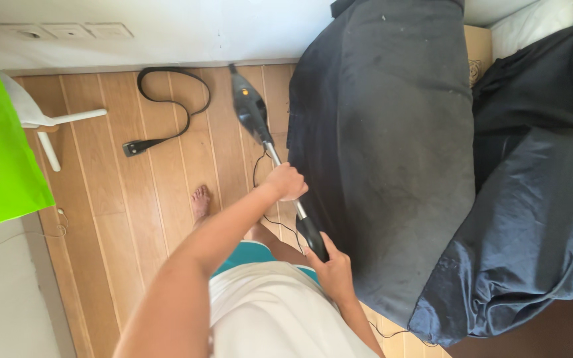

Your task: The person vacuums a wooden floor in a cluttered room, moving the vacuum cleaner head across various sections of the floor and around objects.

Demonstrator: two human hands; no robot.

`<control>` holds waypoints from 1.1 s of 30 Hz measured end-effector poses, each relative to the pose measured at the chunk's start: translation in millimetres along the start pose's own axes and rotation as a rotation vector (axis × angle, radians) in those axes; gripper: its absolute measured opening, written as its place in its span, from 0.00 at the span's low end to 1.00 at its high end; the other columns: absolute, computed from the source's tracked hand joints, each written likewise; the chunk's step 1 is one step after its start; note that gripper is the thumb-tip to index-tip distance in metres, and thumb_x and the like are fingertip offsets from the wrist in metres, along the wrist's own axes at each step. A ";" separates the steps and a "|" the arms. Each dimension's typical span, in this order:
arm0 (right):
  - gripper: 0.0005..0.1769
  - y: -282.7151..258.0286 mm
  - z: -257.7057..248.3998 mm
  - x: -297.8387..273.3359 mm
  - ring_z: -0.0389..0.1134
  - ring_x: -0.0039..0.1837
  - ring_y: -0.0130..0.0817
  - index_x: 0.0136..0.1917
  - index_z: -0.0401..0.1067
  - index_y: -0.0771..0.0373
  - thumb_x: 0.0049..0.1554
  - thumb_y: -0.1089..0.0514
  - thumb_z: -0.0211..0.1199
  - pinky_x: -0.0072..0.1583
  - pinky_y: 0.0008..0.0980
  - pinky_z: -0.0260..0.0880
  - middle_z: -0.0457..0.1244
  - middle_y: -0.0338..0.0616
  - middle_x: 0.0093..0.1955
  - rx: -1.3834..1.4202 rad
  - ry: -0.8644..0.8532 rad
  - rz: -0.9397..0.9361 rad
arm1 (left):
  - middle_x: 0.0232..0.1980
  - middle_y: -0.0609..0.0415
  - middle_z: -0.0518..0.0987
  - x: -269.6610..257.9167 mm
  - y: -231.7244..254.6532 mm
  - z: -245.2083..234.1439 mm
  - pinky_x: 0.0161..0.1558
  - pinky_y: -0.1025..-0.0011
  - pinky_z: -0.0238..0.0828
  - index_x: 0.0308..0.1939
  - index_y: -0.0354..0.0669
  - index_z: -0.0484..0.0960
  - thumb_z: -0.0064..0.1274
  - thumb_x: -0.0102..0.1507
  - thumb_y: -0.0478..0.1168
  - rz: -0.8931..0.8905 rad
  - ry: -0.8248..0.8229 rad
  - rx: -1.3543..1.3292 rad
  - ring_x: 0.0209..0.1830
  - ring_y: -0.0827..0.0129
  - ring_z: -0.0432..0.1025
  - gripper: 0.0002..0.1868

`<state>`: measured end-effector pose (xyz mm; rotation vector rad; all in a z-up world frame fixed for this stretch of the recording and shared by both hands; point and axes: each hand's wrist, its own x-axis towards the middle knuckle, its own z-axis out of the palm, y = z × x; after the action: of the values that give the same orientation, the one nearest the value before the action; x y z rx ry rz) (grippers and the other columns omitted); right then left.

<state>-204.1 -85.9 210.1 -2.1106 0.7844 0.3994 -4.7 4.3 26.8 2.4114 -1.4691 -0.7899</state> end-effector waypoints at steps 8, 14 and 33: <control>0.31 -13.3 -4.9 -11.2 0.73 0.40 0.27 0.64 0.71 0.72 0.52 0.53 0.71 0.45 0.29 0.73 0.73 0.53 0.40 0.038 0.018 -0.098 | 0.29 0.50 0.83 -40.6 -3.3 -30.5 0.49 0.59 0.64 0.26 0.47 0.85 0.36 0.68 0.50 -0.077 -0.002 -0.054 0.34 0.54 0.78 0.26; 0.30 -5.7 -8.9 -6.8 0.74 0.40 0.29 0.64 0.72 0.70 0.53 0.52 0.70 0.45 0.30 0.73 0.73 0.54 0.39 0.019 0.096 -0.042 | 0.30 0.49 0.83 -11.0 2.0 -17.8 0.49 0.59 0.64 0.27 0.48 0.86 0.37 0.69 0.51 -0.040 0.066 -0.012 0.36 0.55 0.78 0.25; 0.29 38.7 14.9 25.3 0.72 0.36 0.36 0.64 0.72 0.69 0.57 0.48 0.67 0.43 0.35 0.71 0.69 0.55 0.36 -0.030 0.340 0.029 | 0.44 0.42 0.84 125.2 34.1 60.4 0.56 0.54 0.74 0.37 0.40 0.88 0.37 0.69 0.51 0.032 -0.022 -0.198 0.51 0.46 0.77 0.25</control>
<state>-210.5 -101.8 164.7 -2.2279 1.0084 0.0659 -18.3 -115.4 -50.6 2.2353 -1.3637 -0.9108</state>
